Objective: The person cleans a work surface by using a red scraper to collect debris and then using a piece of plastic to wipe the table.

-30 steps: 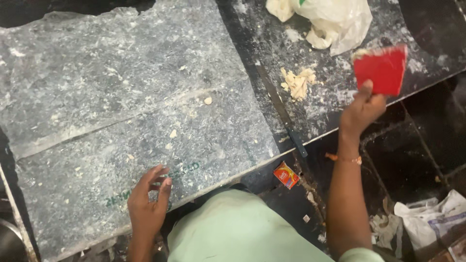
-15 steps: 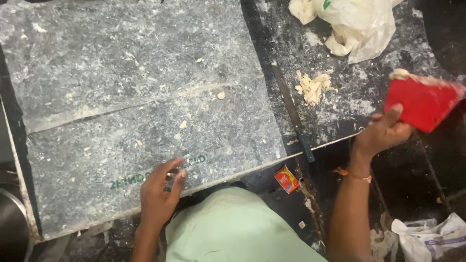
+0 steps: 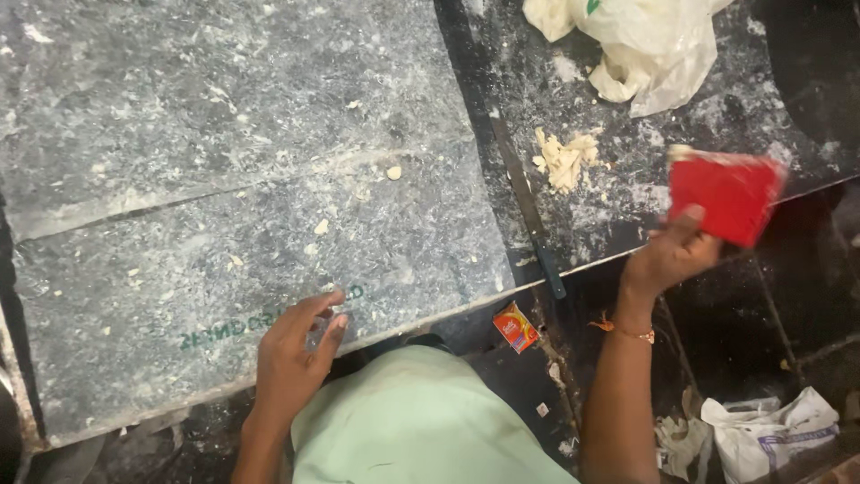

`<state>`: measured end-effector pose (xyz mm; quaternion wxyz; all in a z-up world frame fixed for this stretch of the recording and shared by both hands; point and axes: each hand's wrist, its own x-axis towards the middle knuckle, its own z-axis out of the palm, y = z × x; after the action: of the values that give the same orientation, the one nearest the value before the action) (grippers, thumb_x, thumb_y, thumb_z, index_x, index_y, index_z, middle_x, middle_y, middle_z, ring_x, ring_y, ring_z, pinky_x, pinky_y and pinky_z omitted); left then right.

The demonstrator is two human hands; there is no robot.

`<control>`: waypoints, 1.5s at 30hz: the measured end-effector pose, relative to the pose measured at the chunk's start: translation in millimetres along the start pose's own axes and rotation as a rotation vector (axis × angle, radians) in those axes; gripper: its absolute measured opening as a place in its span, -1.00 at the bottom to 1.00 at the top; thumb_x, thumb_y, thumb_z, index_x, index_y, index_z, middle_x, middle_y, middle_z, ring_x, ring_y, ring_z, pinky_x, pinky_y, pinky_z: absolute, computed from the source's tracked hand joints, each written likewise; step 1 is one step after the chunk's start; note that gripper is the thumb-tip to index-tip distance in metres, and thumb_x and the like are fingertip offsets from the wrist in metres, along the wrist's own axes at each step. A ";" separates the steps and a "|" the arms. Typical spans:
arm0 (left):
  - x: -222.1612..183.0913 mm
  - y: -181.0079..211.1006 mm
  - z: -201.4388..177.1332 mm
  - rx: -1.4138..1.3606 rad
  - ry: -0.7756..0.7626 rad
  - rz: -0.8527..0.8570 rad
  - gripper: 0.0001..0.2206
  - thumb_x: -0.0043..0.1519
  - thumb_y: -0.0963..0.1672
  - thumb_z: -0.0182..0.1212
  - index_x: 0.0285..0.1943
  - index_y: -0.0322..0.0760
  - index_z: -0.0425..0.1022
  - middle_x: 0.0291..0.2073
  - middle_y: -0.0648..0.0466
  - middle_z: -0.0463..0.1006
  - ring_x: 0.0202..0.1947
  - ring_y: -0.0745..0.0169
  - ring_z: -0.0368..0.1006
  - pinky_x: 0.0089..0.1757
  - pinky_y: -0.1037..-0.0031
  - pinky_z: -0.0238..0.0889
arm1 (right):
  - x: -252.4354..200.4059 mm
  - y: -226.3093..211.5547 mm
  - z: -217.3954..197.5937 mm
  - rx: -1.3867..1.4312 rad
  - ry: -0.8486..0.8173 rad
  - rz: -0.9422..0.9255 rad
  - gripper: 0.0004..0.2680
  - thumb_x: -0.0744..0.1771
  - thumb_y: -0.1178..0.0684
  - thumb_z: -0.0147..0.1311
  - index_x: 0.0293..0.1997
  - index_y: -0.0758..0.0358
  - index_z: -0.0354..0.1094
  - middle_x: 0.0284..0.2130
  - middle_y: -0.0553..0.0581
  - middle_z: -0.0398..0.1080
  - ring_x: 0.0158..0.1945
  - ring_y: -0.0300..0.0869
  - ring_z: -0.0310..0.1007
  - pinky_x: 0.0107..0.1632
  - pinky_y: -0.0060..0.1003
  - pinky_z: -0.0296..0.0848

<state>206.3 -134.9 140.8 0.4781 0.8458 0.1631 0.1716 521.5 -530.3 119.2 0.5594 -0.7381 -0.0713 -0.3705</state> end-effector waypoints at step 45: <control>25.9 -4.5 3.0 -0.120 -0.072 -0.013 -0.76 0.23 -0.13 0.27 0.05 -0.28 0.61 -0.09 -0.01 0.69 -0.14 0.20 0.62 -0.19 0.42 0.44 | -27.6 53.5 -0.1 -0.313 -0.162 0.092 -0.84 0.48 0.04 0.05 -0.18 0.28 0.36 -0.49 0.04 0.34 -0.46 -0.33 0.19 -0.37 -0.39 0.17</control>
<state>230.1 -123.5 138.9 0.5347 0.8202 0.1406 0.1474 529.5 -541.4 60.6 0.4465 -0.8460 -0.0241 -0.2905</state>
